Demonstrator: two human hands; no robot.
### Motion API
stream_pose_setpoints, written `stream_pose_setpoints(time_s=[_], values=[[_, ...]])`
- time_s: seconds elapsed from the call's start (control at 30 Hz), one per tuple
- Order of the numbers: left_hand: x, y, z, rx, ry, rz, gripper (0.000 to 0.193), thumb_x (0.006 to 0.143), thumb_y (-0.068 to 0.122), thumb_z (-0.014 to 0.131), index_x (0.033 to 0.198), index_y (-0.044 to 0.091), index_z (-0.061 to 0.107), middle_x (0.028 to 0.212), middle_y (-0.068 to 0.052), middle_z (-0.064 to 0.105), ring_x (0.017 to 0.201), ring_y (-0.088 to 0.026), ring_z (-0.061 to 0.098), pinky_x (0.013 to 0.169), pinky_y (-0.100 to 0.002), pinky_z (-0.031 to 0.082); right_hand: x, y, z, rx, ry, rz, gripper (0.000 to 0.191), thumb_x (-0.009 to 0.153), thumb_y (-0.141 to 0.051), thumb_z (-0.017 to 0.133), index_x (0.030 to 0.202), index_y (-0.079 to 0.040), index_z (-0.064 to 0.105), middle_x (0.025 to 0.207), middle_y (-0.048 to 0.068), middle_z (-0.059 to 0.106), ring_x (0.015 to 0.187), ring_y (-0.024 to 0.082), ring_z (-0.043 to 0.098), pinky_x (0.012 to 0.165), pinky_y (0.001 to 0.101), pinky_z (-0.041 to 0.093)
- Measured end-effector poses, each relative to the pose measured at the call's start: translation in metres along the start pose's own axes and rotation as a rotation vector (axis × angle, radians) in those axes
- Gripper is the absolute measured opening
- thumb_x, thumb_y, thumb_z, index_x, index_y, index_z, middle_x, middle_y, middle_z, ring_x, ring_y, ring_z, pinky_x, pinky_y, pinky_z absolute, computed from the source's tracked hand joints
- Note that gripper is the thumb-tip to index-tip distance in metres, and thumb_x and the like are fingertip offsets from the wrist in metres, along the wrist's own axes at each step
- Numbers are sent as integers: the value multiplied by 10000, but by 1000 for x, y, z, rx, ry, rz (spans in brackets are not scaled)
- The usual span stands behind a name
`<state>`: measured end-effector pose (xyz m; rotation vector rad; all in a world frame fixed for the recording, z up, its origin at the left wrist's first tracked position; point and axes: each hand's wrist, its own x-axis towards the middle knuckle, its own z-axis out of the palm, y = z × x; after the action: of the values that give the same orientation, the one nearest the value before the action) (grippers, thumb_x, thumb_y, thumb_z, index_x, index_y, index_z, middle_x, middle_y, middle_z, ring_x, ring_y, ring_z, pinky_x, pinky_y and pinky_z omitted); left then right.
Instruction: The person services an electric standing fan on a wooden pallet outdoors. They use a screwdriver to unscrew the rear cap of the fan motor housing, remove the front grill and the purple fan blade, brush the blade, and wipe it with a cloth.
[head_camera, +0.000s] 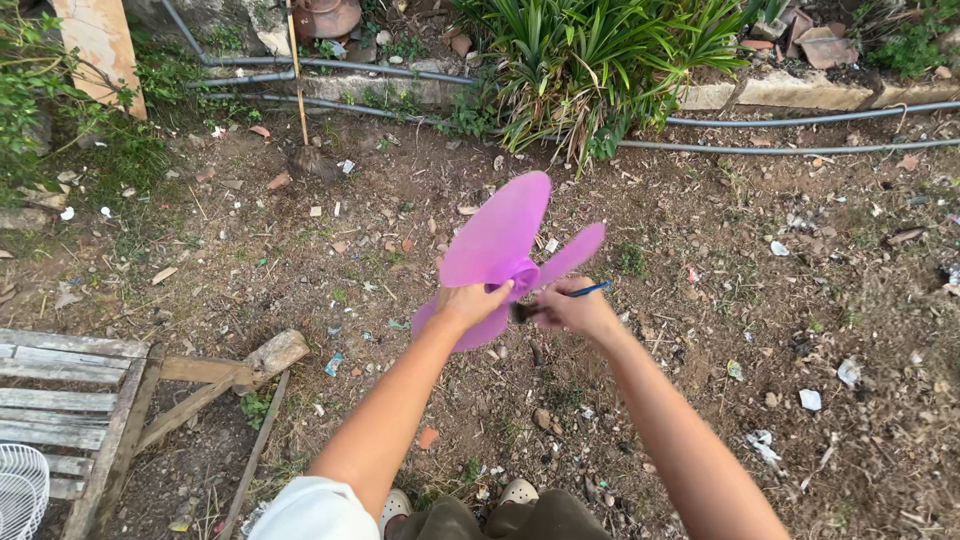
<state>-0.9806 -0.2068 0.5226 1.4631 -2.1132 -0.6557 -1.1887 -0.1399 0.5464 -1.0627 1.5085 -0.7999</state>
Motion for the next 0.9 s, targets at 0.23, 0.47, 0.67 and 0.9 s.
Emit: stream_pose_setpoints(time_s=[0.23,0.47,0.67,0.9], values=[[13,-8,-9,-107,-23,-311,706,839,621,639,1373,160,600,1306,-195,659,1197,-397,625,1012,-491,497,-27,-12,-17,-151,248,-404,140,916,-129,684,975,-6,715,738,62,735,634,78,651,562,256,514],[19,-13,32,-189,187,-85,673,820,580,694,1288,98,658,1244,-203,691,1159,-399,648,1008,-490,491,-38,-22,24,-516,276,-738,147,910,-133,717,981,-10,676,865,149,728,736,234,673,651,375,548],[22,-25,20,-213,169,-385,715,855,620,675,1266,34,674,1222,-246,694,1160,-397,663,1044,-461,502,-59,-46,-39,-538,563,-327,74,973,-120,627,968,-52,657,816,109,723,651,228,717,607,381,574],[7,-5,2,-427,198,-235,579,839,471,733,1200,20,701,1157,-195,731,1079,-324,690,978,-425,499,-61,-25,-29,-507,306,-845,108,943,-98,684,1018,-22,671,854,117,702,706,216,677,645,345,545]])
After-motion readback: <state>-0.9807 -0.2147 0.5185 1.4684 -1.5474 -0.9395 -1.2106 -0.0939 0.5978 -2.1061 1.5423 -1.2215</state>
